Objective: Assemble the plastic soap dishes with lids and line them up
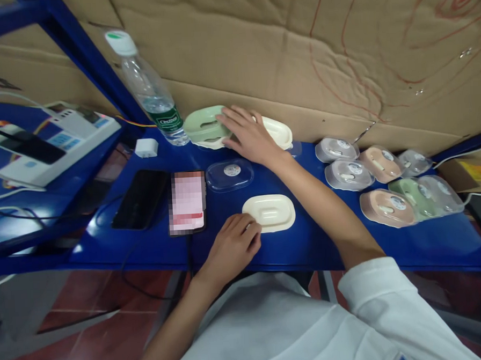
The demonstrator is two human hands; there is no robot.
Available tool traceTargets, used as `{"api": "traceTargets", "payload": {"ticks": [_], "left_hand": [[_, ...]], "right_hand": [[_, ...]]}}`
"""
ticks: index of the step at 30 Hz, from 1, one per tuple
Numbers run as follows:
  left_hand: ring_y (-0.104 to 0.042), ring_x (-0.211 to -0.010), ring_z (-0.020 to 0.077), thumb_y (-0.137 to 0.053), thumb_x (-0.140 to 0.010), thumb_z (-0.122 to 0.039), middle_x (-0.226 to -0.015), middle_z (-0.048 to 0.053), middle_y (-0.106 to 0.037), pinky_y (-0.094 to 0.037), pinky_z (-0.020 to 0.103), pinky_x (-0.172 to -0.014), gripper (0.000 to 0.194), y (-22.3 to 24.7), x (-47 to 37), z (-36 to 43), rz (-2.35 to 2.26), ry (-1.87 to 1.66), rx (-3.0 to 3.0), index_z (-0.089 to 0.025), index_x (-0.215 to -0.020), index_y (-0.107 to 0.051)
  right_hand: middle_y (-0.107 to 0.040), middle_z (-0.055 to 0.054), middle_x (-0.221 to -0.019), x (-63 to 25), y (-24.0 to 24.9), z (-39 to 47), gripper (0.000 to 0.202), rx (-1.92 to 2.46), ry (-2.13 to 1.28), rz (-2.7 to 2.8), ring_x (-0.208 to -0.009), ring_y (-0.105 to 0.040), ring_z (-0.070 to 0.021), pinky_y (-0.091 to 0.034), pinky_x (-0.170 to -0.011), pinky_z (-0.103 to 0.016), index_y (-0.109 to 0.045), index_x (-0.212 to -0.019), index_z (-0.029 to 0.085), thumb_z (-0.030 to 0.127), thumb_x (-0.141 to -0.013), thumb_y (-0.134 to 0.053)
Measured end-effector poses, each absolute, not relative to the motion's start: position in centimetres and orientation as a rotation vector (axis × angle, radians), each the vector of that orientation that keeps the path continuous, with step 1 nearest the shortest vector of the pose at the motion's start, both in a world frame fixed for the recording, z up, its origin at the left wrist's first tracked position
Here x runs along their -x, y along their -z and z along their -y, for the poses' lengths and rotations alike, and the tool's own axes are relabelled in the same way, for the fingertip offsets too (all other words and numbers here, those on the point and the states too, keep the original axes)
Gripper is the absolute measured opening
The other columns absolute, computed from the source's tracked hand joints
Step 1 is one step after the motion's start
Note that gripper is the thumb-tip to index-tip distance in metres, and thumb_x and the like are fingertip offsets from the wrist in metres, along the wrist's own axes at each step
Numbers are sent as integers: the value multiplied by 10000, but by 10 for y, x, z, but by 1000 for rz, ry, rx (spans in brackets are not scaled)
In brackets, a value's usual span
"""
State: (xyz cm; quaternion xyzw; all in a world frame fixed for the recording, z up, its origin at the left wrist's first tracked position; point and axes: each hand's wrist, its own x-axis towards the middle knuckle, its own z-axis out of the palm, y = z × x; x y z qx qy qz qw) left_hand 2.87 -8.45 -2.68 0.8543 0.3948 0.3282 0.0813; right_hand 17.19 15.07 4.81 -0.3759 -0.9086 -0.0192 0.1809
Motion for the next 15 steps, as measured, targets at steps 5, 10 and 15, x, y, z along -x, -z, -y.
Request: {"api": "traceTargets", "payload": {"ticks": [5,10,15], "left_hand": [[-682,-962,224,-601,-991,-66,-991,51,-703,-576,396,-920,140,23,-27,85,-1153,-936,-2520,-201,-962,-627],[-707,-1103,251,-630,-1006,-92,-1143,77,-704,-600,417,-979,209,25,-25,86,-1180,-956,-2448,-216,-1175,-635],[-672,-1273,269,-717,-998,-148,-1378,152,-580,-621,456,-1064,420,28,-25,86,-1303,-1147,-2228,-230,-1365,-531]], "right_hand": [[-698,-154,-1423,-150,-68,-179,310,1101,-37,2629,-1378,-577,-258,-448,-1208,-459,-689,-1341,77,269,-1103,-636],[-691,-68,-1464,-221,-75,-106,357,953,-85,2404,-1446,-566,-200,-438,-1303,-406,-701,-1367,248,478,-1129,-567],[-749,-111,-1358,-302,-53,19,295,992,-149,2269,-1422,-645,-310,-549,-1219,-549,-734,-1333,242,346,-1057,-715]]}}
